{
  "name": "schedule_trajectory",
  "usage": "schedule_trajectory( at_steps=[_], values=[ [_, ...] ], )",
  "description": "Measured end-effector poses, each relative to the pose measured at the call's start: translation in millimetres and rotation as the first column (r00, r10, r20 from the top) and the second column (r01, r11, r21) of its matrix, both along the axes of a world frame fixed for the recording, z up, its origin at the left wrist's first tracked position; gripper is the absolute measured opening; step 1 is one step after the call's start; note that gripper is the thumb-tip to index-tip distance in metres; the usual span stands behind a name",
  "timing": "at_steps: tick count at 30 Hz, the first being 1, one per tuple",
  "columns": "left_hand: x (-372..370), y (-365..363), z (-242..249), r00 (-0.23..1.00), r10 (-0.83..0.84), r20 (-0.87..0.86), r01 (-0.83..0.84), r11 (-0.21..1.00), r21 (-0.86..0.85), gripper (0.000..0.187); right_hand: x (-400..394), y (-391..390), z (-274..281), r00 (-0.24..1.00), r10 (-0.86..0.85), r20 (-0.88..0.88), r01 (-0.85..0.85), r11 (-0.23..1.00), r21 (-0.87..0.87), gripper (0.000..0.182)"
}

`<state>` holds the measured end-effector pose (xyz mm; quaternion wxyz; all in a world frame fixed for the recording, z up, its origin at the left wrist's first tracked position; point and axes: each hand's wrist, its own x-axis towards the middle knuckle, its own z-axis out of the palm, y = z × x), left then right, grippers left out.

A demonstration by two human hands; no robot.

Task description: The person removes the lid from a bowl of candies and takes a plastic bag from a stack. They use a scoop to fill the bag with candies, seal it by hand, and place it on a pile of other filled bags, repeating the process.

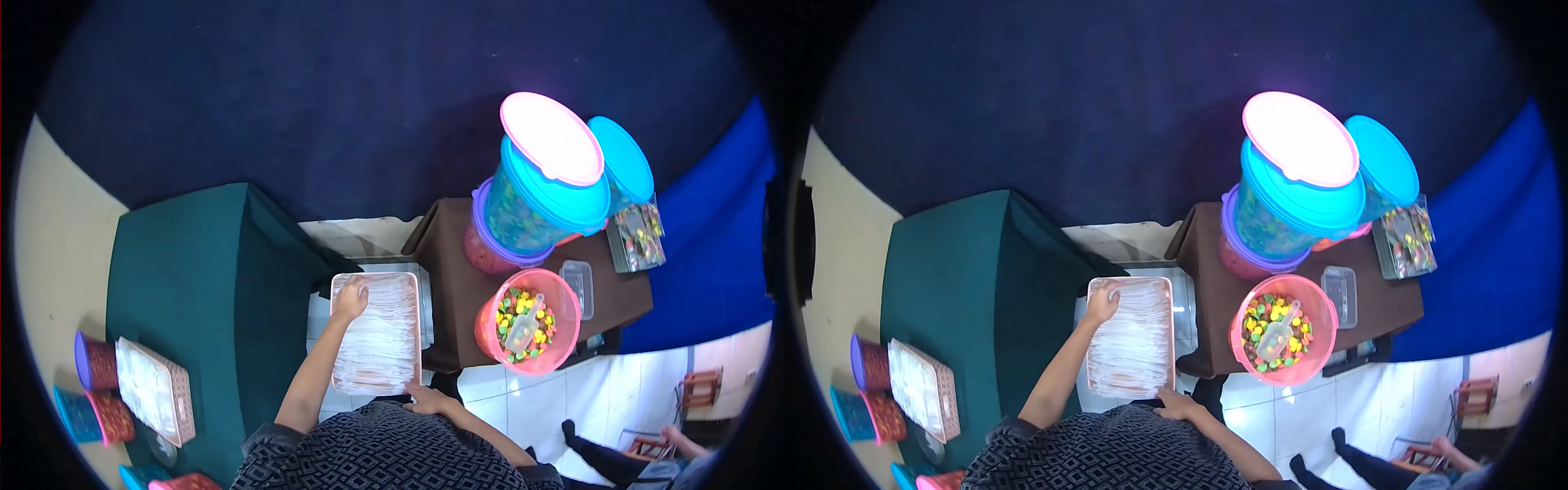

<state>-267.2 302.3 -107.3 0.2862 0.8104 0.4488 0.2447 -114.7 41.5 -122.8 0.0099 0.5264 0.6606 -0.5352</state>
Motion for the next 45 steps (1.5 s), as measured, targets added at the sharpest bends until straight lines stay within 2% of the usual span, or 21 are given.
schedule_trajectory(
  at_steps=[3, 4, 6, 8, 10, 11, 14, 18, 20, 21, 24, 25, 26, 28, 30, 31, 33, 39, 42, 43, 45],
  values=[
    [12, 22, -20, 0.959, 0.032, -0.28, -0.041, 0.999, -0.028, 0.036, 3, -8, 7, 0.995, -0.099, -0.031, 0.098, 0.994, -0.04, 0.059],
    [14, 26, -22, 0.96, 0.019, -0.28, -0.026, 0.999, -0.024, 0.036, 4, -6, 18, 0.983, -0.175, -0.056, 0.171, 0.983, -0.072, 0.058],
    [17, 29, -28, 0.895, -0.011, -0.446, -0.016, 0.998, -0.059, 0.036, 6, -9, 24, 0.976, -0.212, -0.057, 0.201, 0.966, -0.16, 0.056],
    [17, 32, -33, 0.909, -0.037, -0.414, -0.001, 0.996, -0.092, 0.032, 4, -21, 11, 0.954, -0.288, -0.083, 0.28, 0.955, -0.096, 0.055],
    [21, 33, -15, 0.785, -0.107, -0.609, -0.009, 0.983, -0.184, 0.029, 4, -24, 11, 0.936, -0.33, -0.118, 0.316, 0.941, -0.123, 0.054],
    [17, 29, -19, 0.83, -0.03, -0.558, 0.028, 1.0, -0.012, 0.021, 5, -24, 11, 0.919, -0.362, -0.156, 0.342, 0.929, -0.144, 0.052],
    [12, 28, -17, 0.873, -0.001, -0.488, 0.02, 0.999, 0.033, 0.016, 6, -20, 15, 0.941, -0.323, -0.104, 0.31, 0.943, -0.121, 0.055],
    [12, 26, -3, 0.893, -0.016, -0.45, -0.037, 0.994, -0.107, 0.012, 11, -11, 19, 0.96, -0.274, -0.061, 0.263, 0.954, -0.143, 0.055],
    [8, 25, -4, 0.963, 0.021, -0.269, -0.02, 1.0, 0.007, 0.011, 15, -8, 26, 0.951, -0.293, -0.096, 0.278, 0.95, -0.143, 0.055],
    [8, 23, 1, 0.96, 0.042, -0.277, 0.002, 0.987, 0.158, 0.012, 17, -8, 30, 0.953, -0.288, -0.096, 0.274, 0.952, -0.14, 0.055],
    [7, 25, 21, 0.982, 0.071, -0.176, -0.019, 0.96, 0.281, 0.012, 24, -4, 40, 0.95, -0.296, -0.101, 0.284, 0.952, -0.115, 0.052],
    [7, 25, 34, 0.982, 0.069, -0.175, -0.016, 0.958, 0.286, 0.012, 30, -3, 45, 0.922, -0.345, -0.177, 0.333, 0.938, -0.093, 0.049],
    [7, 23, 47, 0.995, 0.101, -0.012, -0.096, 0.971, 0.221, 0.012, 34, -3, 50, 0.885, -0.39, -0.253, 0.384, 0.92, -0.077, 0.046],
    [7, 15, 78, 0.955, 0.166, 0.246, -0.18, 0.983, 0.035, 0.009, 43, 3, 78, 0.869, -0.444, -0.221, 0.442, 0.895, -0.061, 0.041],
    [8, -6, 107, 0.901, 0.266, 0.343, -0.246, 0.964, -0.102, 0.007, 56, 3, 92, 0.756, -0.555, -0.347, 0.583, 0.812, -0.028, 0.04],
    [10, -18, 113, 0.901, 0.262, 0.346, -0.243, 0.965, -0.096, 0.007, 63, 6, 100, 0.756, -0.555, -0.346, 0.584, 0.811, -0.026, 0.036],
    [17, -44, 121, 0.72, 0.407, 0.562, -0.153, 0.883, -0.444, 0.009, 74, 5, 107, 0.698, -0.58, -0.419, 0.615, 0.786, -0.063, 0.034],
    [80, -136, 168, 0.496, 0.545, 0.676, 0.029, 0.768, -0.64, 0.012, 114, 22, 158, 0.443, -0.559, -0.7, 0.539, 0.791, -0.29, 0.041],
    [125, -164, 172, 0.429, 0.572, 0.699, 0.051, 0.757, -0.651, 0.011, 140, 30, 164, 0.196, -0.59, -0.783, 0.586, 0.711, -0.389, 0.031],
    [141, -172, 173, 0.389, 0.615, 0.686, 0.049, 0.73, -0.682, 0.01, 151, 32, 170, 0.152, -0.655, -0.74, 0.637, 0.638, -0.433, 0.022],
    [167, -188, 165, 0.345, 0.633, 0.693, 0.065, 0.72, -0.691, 0.01, 183, 32, 169, 0.184, -0.63, -0.755, 0.652, 0.653, -0.386, 0.02]
  ],
)
